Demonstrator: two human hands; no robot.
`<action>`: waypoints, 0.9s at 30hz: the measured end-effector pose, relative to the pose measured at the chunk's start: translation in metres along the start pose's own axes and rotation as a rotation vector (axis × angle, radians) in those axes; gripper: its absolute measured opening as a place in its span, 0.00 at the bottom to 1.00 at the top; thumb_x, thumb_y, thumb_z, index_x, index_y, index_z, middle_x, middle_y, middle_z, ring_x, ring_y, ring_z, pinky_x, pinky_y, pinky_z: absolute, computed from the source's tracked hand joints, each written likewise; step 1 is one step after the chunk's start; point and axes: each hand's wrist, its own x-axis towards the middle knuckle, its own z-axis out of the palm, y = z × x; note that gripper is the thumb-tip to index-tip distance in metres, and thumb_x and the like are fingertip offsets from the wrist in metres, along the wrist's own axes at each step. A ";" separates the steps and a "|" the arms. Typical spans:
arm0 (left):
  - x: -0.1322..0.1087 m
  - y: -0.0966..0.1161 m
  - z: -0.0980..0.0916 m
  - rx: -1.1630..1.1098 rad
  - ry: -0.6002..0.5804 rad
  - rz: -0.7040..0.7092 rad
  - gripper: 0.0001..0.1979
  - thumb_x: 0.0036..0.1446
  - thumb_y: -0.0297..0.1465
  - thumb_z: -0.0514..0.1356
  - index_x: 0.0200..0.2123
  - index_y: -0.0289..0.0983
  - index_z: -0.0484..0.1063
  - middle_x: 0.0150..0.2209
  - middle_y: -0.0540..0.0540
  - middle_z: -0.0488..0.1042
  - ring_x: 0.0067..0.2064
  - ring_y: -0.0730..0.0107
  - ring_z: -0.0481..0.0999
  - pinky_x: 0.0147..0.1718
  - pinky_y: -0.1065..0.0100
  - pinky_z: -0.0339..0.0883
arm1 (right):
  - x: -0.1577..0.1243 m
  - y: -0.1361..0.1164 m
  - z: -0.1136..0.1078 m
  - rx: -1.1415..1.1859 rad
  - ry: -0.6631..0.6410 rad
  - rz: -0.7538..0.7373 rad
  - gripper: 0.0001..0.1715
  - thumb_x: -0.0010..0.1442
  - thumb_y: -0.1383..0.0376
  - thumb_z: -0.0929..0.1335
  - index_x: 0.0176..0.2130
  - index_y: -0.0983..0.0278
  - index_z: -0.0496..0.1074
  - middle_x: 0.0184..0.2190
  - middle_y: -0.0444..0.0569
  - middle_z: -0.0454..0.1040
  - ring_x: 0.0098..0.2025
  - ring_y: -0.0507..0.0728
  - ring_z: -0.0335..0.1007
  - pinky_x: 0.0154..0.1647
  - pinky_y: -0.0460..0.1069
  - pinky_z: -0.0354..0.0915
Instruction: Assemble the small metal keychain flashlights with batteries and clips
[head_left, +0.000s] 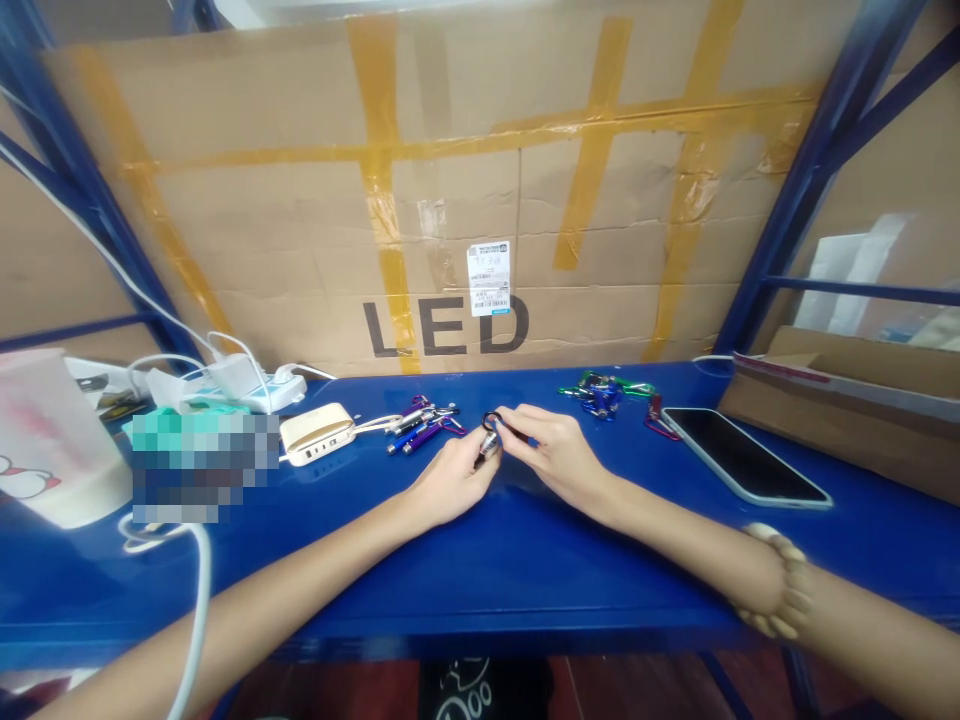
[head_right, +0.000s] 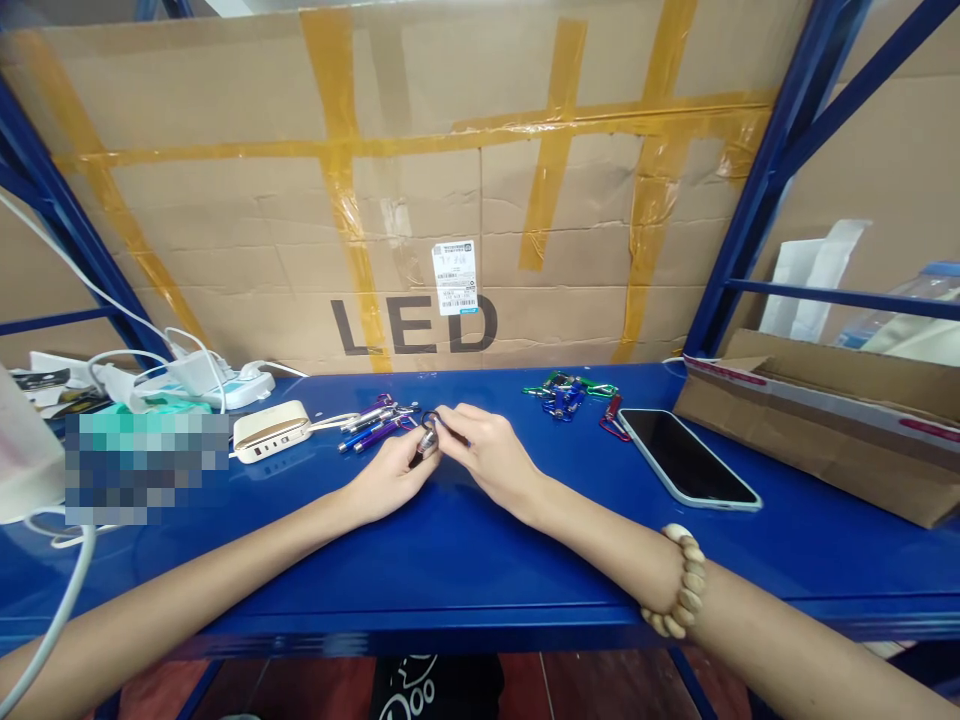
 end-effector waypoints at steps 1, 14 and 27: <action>0.000 0.000 0.000 0.016 0.010 -0.011 0.08 0.58 0.33 0.48 0.26 0.39 0.54 0.21 0.55 0.58 0.21 0.76 0.57 0.22 0.72 0.51 | 0.000 0.000 0.000 0.006 -0.005 -0.001 0.17 0.64 0.62 0.59 0.40 0.66 0.74 0.27 0.48 0.68 0.27 0.52 0.64 0.30 0.46 0.63; 0.003 -0.001 -0.009 0.220 0.090 -0.146 0.07 0.53 0.33 0.53 0.26 0.40 0.57 0.19 0.55 0.61 0.21 0.71 0.62 0.23 0.71 0.52 | 0.005 0.016 -0.024 0.056 -0.341 0.014 0.16 0.63 0.60 0.62 0.46 0.64 0.73 0.30 0.47 0.70 0.30 0.52 0.65 0.33 0.48 0.63; 0.005 -0.008 -0.013 0.106 -0.056 0.047 0.09 0.58 0.27 0.47 0.43 0.40 0.53 0.41 0.43 0.69 0.42 0.63 0.72 0.41 0.63 0.64 | 0.006 0.022 0.003 0.327 -0.227 0.174 0.20 0.58 0.61 0.65 0.49 0.63 0.71 0.45 0.51 0.74 0.41 0.56 0.72 0.44 0.53 0.69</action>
